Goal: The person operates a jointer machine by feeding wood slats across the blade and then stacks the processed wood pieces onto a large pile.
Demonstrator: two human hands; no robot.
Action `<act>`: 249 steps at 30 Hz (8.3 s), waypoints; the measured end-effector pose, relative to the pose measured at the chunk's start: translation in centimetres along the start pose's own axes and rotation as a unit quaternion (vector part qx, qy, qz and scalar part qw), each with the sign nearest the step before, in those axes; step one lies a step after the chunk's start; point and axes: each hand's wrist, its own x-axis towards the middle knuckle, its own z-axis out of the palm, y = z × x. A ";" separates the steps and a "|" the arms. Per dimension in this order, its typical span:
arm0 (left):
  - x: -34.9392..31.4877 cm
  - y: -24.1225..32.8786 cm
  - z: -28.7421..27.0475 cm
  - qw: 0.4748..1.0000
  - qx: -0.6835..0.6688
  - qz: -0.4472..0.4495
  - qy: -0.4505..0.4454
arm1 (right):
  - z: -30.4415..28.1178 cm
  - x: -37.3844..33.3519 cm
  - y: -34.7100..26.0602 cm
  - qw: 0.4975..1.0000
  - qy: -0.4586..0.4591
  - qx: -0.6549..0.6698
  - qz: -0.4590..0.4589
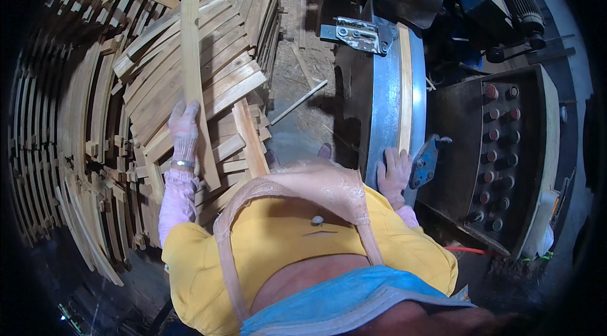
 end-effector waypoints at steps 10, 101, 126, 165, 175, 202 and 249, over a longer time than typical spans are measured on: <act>-5.0 8.4 16.7 0.974 -0.153 0.118 -0.121 | 3.2 17.0 -8.4 0.865 -0.019 0.498 0.060; 5.2 2.9 -1.4 0.805 0.408 0.422 0.089 | 6.3 26.1 -15.1 0.943 -0.060 0.306 -0.121; -4.8 -1.4 27.2 0.884 -0.048 0.024 -0.465 | -1.7 -4.3 -4.4 0.926 -0.098 -0.024 0.364; 6.5 12.7 5.1 0.955 0.264 0.091 -0.101 | 4.9 23.3 1.6 0.982 0.058 0.075 0.166; -8.9 10.6 29.4 0.873 -0.223 0.001 -0.434 | 2.0 11.2 -10.7 0.921 0.047 0.368 0.119; 24.5 6.1 8.1 0.835 0.497 0.235 0.035 | 3.2 7.7 -0.5 0.936 0.013 0.075 0.343; 37.5 10.7 2.1 0.719 0.684 0.045 -0.110 | 1.8 10.6 0.7 0.952 -0.103 -0.163 0.239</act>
